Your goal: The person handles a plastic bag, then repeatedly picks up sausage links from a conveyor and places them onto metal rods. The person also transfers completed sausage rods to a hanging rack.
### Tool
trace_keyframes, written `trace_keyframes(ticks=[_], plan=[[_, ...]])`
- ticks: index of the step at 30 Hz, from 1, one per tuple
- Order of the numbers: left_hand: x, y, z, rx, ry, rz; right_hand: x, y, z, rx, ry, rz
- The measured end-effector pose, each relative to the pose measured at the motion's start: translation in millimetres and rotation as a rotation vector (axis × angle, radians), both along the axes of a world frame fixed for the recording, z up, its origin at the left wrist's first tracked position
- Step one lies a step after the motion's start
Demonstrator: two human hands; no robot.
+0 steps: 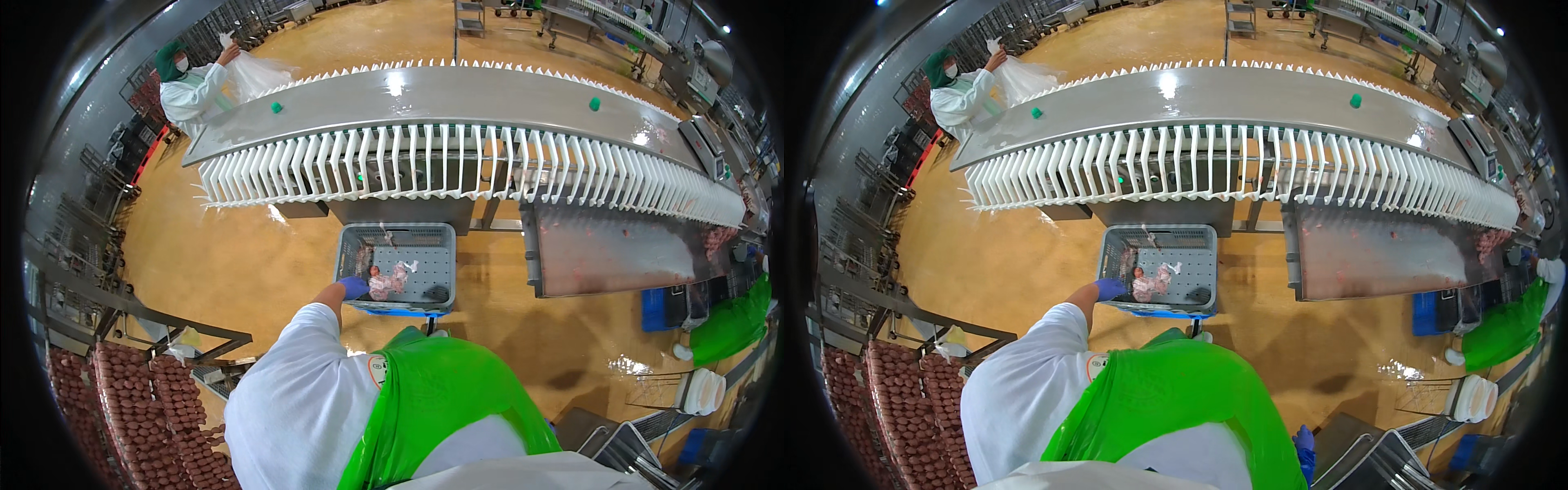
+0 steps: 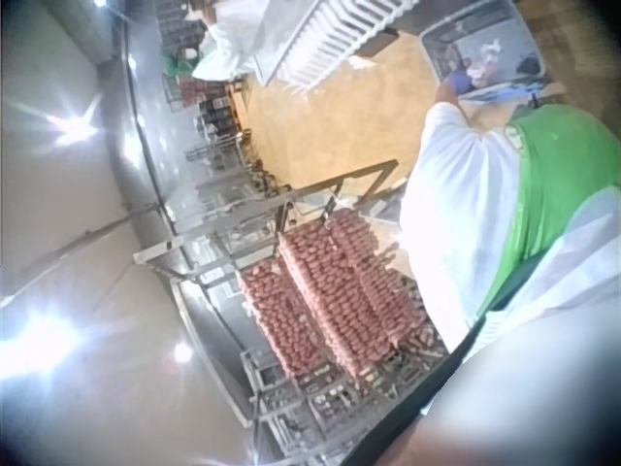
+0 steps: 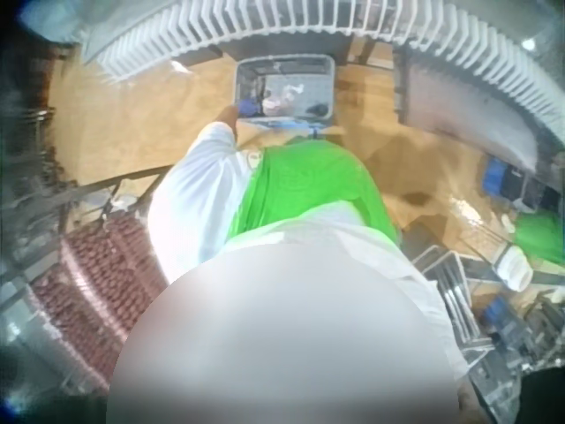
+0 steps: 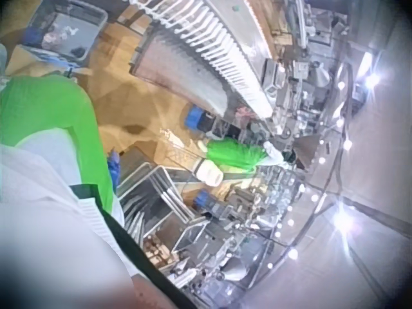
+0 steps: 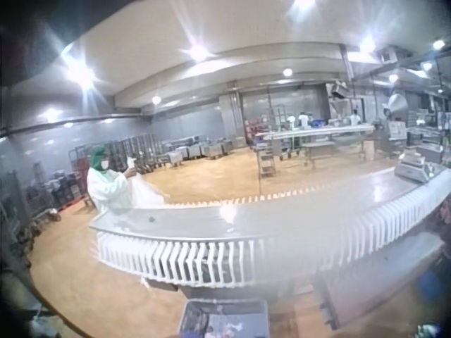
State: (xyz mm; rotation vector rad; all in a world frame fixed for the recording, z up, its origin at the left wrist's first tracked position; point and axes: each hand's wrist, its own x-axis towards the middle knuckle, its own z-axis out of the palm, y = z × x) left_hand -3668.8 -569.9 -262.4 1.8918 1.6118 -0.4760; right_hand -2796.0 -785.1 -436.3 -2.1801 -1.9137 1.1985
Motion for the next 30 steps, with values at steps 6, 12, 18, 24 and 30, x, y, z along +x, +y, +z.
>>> trace_keyframes(ticks=[6, 12, 18, 24, 30], plan=[[8.1, 11.5, -36.2, -0.124, -0.113, 0.220, 34.4, -12.4, 11.9, 0.033, 0.111, -0.206], [-13.1, 40.1, -17.1, -0.112, -0.041, 0.147, -50.3, 47.7, 74.4, -0.211, 0.563, -1.011], [-17.1, 56.9, -0.2, -0.119, -0.182, 0.300, -103.6, 71.8, 114.9, -0.184, 0.422, -0.929], [-27.6, 71.1, -4.1, -0.130, -0.165, 0.244, -54.1, 27.5, 23.4, 0.048, 0.111, -0.227], [-25.8, 63.5, -45.1, -0.173, -0.150, 0.305, -33.2, 8.1, 6.3, -0.236, 0.486, -0.874]])
